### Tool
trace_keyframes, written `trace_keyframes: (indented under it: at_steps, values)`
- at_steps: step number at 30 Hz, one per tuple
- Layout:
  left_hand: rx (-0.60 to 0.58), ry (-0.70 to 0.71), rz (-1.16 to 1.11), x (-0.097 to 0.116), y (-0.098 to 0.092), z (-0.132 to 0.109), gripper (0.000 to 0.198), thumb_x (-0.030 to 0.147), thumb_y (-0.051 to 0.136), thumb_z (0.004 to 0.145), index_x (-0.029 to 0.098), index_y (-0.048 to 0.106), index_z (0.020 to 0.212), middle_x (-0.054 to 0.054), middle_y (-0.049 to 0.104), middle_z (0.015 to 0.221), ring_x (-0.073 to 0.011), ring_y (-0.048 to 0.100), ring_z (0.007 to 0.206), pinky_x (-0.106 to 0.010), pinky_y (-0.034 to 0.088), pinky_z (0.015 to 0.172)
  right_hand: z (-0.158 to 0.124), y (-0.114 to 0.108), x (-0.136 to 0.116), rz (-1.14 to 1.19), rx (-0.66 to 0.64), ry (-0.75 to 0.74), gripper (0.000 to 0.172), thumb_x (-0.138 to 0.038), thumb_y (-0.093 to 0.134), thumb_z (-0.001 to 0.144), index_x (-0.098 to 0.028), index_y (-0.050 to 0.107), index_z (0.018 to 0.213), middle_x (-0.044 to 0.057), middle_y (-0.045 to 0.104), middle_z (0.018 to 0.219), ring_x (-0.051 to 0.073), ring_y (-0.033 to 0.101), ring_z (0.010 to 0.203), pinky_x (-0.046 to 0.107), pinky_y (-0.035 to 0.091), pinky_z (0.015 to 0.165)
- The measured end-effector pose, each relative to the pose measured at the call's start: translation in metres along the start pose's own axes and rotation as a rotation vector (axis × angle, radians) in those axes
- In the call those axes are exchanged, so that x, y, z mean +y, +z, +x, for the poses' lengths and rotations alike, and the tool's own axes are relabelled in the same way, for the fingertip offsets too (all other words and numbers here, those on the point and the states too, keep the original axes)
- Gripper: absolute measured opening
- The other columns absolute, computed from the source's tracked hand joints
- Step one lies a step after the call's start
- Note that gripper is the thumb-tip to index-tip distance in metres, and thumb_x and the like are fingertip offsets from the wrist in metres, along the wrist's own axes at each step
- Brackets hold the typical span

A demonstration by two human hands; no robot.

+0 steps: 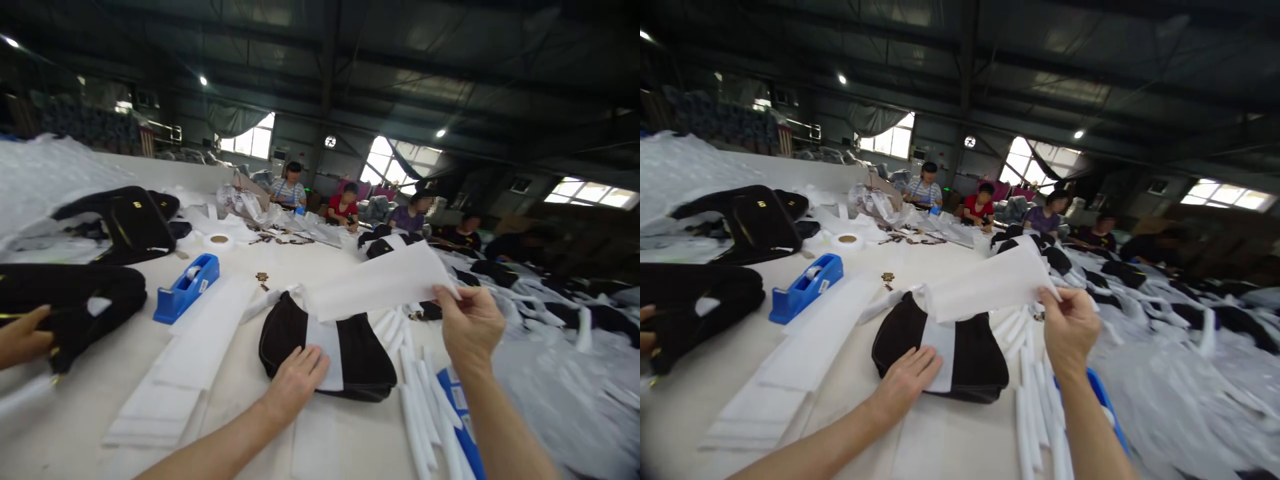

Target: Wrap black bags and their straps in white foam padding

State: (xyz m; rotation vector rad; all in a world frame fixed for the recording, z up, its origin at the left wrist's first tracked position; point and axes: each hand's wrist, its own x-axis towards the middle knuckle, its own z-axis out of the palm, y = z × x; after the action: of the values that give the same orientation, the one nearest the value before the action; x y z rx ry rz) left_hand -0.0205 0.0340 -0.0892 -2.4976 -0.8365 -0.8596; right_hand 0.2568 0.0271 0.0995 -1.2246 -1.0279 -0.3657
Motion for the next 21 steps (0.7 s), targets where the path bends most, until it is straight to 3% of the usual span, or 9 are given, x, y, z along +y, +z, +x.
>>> trace_keyframes:
  at_steps: [6, 10, 13, 18, 19, 21]
  values:
    - [0.002, 0.01, -0.006, -0.001, -0.005, 0.001, 0.035, 0.015, 0.038, 0.098, 0.018, 0.055, 0.128, -0.009, 0.062, 0.129, -0.0203, 0.058, 0.12, -0.037, 0.048, 0.101, -0.015, -0.012, -0.032, -0.101, -0.167, -0.514, 0.016, -0.029, 0.068, 0.084, -0.019, 0.063, 0.073, -0.002, 0.06, 0.066, 0.011, 0.055, 0.06, 0.024, 0.044, 0.059]
    - [-0.045, -0.004, -0.007, 0.0, -0.007, 0.001, 0.036, 0.014, 0.039, 0.097, 0.018, 0.055, 0.129, -0.01, 0.061, 0.13, -0.0196, 0.056, 0.123, -0.037, 0.047, 0.104, -0.023, -0.01, -0.037, -0.088, -0.207, -0.589, 0.013, -0.024, 0.066, 0.085, -0.02, 0.062, 0.073, -0.001, 0.063, 0.069, 0.013, 0.06, 0.065, 0.024, 0.046, 0.062]
    - [-0.032, -0.026, -0.013, 0.001, -0.006, 0.001, 0.035, 0.014, 0.04, 0.097, 0.019, 0.056, 0.128, -0.01, 0.062, 0.129, -0.0197, 0.057, 0.122, -0.037, 0.048, 0.103, -0.03, -0.003, -0.037, -0.03, -0.26, -0.414, 0.015, -0.031, 0.07, 0.081, -0.021, 0.063, 0.072, -0.001, 0.062, 0.067, 0.014, 0.059, 0.063, 0.027, 0.048, 0.063]
    - [-0.038, -0.009, -0.033, 0.001, -0.008, 0.004, 0.034, 0.013, 0.04, 0.096, 0.017, 0.057, 0.125, -0.011, 0.062, 0.128, -0.0199, 0.058, 0.12, -0.038, 0.049, 0.102, -0.026, 0.021, -0.038, 0.466, -0.359, 0.233, 0.033, -0.049, 0.07, 0.075, -0.021, 0.062, 0.09, 0.001, 0.066, 0.082, 0.017, 0.064, 0.075, 0.034, 0.053, 0.069]
    - [-0.047, -0.01, -0.037, 0.001, -0.009, 0.005, 0.034, 0.013, 0.04, 0.096, 0.017, 0.057, 0.125, -0.011, 0.063, 0.127, -0.02, 0.058, 0.119, -0.038, 0.049, 0.101, -0.019, 0.022, -0.038, 0.539, -0.352, 0.281, 0.033, -0.05, 0.068, 0.077, -0.022, 0.061, 0.093, 0.002, 0.066, 0.085, 0.018, 0.064, 0.08, 0.035, 0.054, 0.071]
    - [-0.064, -0.017, -0.048, 0.001, -0.012, 0.007, 0.032, 0.013, 0.04, 0.096, 0.017, 0.057, 0.124, -0.011, 0.063, 0.125, -0.0201, 0.059, 0.118, -0.038, 0.049, 0.1, 0.001, 0.013, -0.039, 0.508, -0.28, 0.224, 0.032, -0.051, 0.057, 0.085, -0.025, 0.058, 0.103, 0.003, 0.066, 0.092, 0.019, 0.064, 0.088, 0.035, 0.054, 0.073]
